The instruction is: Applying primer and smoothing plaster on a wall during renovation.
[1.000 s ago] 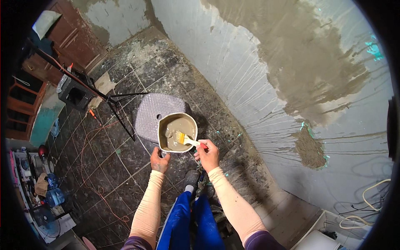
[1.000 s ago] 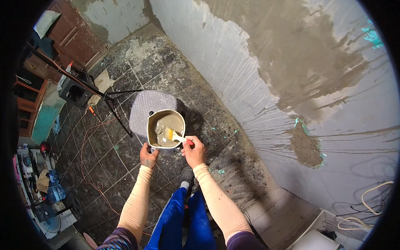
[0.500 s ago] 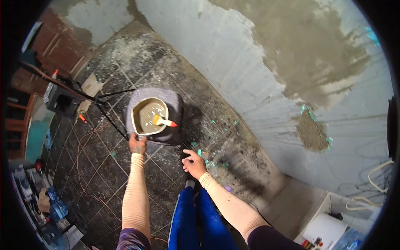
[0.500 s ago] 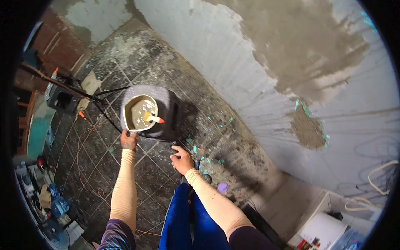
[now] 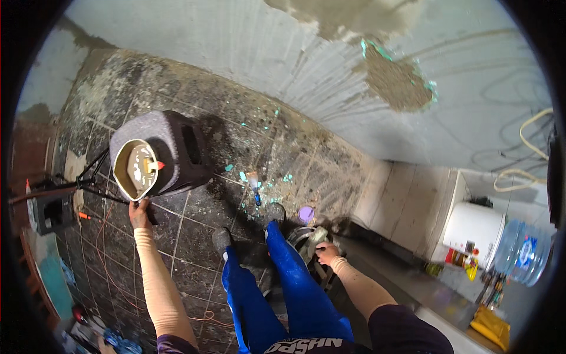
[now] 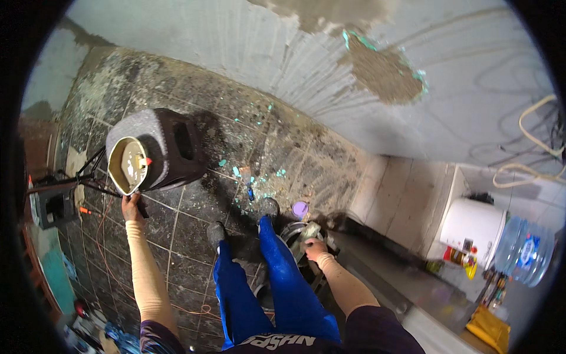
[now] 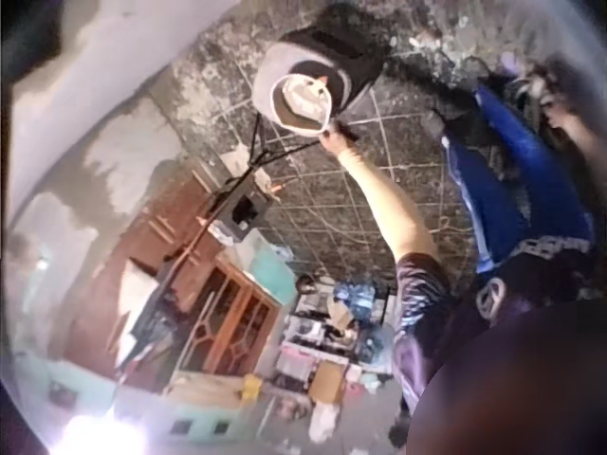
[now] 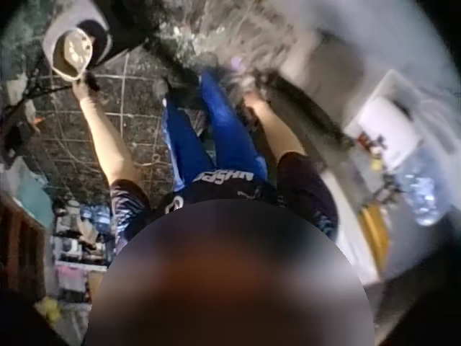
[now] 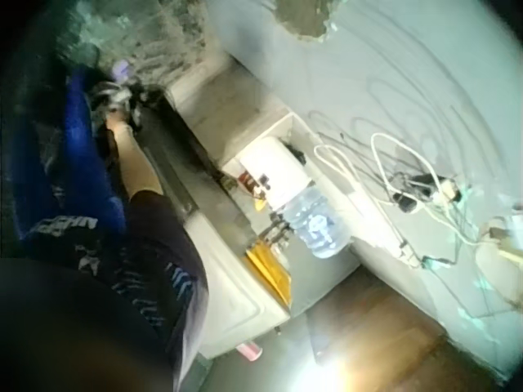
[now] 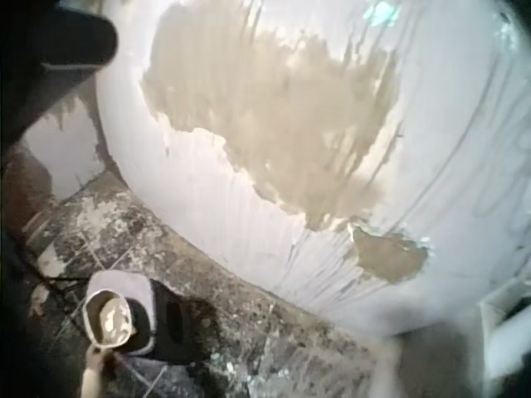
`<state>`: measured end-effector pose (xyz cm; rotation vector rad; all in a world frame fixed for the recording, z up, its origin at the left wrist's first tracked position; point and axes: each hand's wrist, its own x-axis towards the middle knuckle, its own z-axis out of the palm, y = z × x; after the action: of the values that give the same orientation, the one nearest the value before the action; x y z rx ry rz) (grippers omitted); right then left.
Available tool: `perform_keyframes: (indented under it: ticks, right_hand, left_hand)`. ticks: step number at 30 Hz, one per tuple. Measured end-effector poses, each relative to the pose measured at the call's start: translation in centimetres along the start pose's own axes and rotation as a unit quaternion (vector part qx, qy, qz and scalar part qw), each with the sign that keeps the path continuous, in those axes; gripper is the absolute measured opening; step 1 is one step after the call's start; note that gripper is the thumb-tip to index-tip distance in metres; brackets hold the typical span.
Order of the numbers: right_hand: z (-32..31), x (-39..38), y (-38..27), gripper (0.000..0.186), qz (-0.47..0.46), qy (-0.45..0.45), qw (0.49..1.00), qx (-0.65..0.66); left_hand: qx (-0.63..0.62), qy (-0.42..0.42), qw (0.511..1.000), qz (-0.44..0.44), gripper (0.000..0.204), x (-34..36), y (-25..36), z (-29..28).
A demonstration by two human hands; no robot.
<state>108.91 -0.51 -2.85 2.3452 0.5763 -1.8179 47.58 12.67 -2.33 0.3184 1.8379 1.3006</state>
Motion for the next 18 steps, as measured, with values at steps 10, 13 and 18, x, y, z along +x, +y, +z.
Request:
perform_keyframes:
  ticks: [10, 13, 18]
  right_hand:
    - [8.2, -5.3, 11.3, 0.027, 0.1, 0.082, 0.989, 0.068]
    - [12.6, -6.4, 13.3, 0.028, 0.107, 0.045, 0.992, 0.04]
    - [17.0, -6.1, 16.9, 0.027, 0.097, 0.042, 0.989, 0.105]
  left_hand:
    - [0.022, -0.148, 0.987, -0.05, 0.015, 0.7, 0.7, -2.3]
    - [0.021, -0.188, 0.973, -0.133, 0.019, 0.1, 1.1, -3.3]
    - [-0.086, -0.208, 0.965, -0.138, 0.019, 1.1, 1.1, -3.9]
